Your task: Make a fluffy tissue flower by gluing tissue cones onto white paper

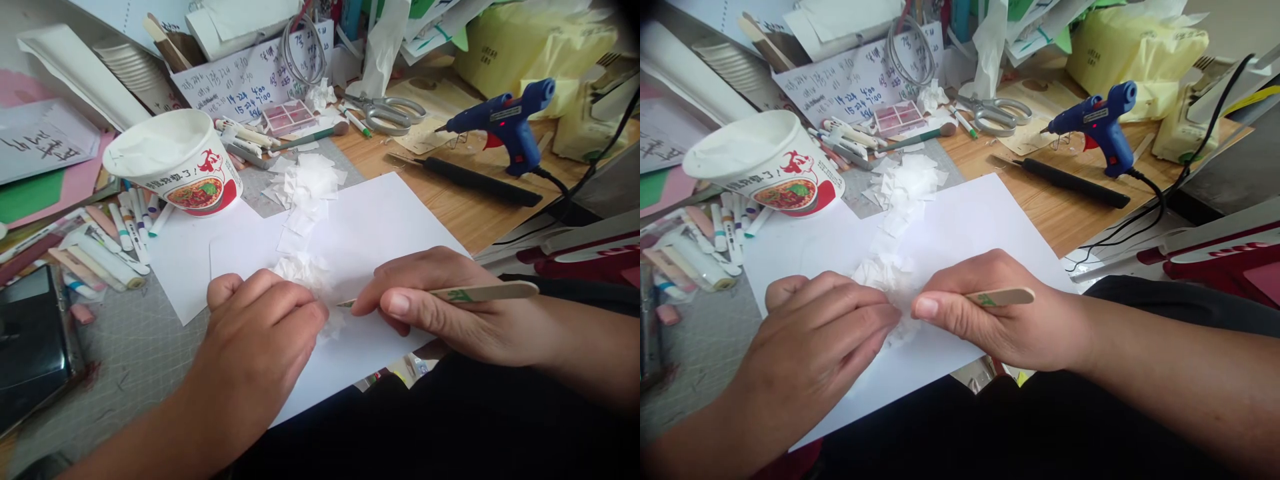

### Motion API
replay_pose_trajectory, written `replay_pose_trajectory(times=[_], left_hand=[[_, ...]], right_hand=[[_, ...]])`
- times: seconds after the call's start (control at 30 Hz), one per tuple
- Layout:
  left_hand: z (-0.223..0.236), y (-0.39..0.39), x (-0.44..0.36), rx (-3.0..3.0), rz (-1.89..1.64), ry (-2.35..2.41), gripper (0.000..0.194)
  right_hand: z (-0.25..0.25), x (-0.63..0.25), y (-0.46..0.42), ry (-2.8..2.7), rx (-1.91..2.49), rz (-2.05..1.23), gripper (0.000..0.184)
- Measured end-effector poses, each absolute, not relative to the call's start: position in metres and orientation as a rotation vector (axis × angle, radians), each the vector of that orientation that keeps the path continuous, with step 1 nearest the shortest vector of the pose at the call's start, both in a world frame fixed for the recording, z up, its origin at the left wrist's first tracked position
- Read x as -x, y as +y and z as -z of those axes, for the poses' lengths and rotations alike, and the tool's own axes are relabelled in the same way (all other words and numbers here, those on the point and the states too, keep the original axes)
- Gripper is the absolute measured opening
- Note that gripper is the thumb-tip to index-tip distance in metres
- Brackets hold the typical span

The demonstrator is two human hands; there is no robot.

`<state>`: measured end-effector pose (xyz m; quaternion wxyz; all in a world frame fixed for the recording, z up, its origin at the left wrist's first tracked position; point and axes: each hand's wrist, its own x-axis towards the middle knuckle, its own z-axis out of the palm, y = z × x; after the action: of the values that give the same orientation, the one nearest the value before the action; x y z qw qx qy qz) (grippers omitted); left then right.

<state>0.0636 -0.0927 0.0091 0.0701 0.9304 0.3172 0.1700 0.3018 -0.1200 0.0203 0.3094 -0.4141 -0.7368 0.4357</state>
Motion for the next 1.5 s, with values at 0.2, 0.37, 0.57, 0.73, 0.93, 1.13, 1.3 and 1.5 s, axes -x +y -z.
replay_pose_trajectory(times=[0.2, 0.37, 0.57, 0.73, 0.93, 1.13, 1.3, 1.5], left_hand=[[-0.009, -0.093, -0.063, -2.801, -0.546, 0.934, 0.023], [-0.010, -0.093, -0.062, -2.801, -0.548, 0.907, 0.023], [-0.010, -0.093, -0.062, -2.798, -0.563, 0.887, 0.024], [-0.009, -0.093, -0.063, -2.804, -0.552, 0.884, 0.023], [-0.010, -0.094, -0.061, -2.761, -0.551, 0.882, 0.021], [-0.016, -0.097, -0.063, -2.783, -0.552, 0.828, 0.015], [-0.019, -0.100, -0.063, -2.808, -0.605, 0.734, 0.013], [-0.019, -0.103, -0.061, -2.834, -0.556, 0.690, 0.015]], right_hand=[[-0.016, -0.299, -0.118, -1.971, 1.120, -1.188, 0.042], [-0.016, -0.295, -0.117, -1.998, 1.106, -1.165, 0.046], [-0.016, -0.301, -0.119, -1.791, 1.147, -1.277, 0.042], [-0.015, -0.302, -0.119, -1.755, 1.146, -1.343, 0.043], [-0.014, -0.293, -0.117, -1.940, 1.089, -1.236, 0.047], [-0.013, -0.300, -0.120, -1.710, 1.124, -1.327, 0.042], [-0.016, -0.305, -0.122, -1.494, 1.112, -1.295, 0.037], [-0.019, -0.297, -0.116, -1.651, 1.015, -1.357, 0.010]])
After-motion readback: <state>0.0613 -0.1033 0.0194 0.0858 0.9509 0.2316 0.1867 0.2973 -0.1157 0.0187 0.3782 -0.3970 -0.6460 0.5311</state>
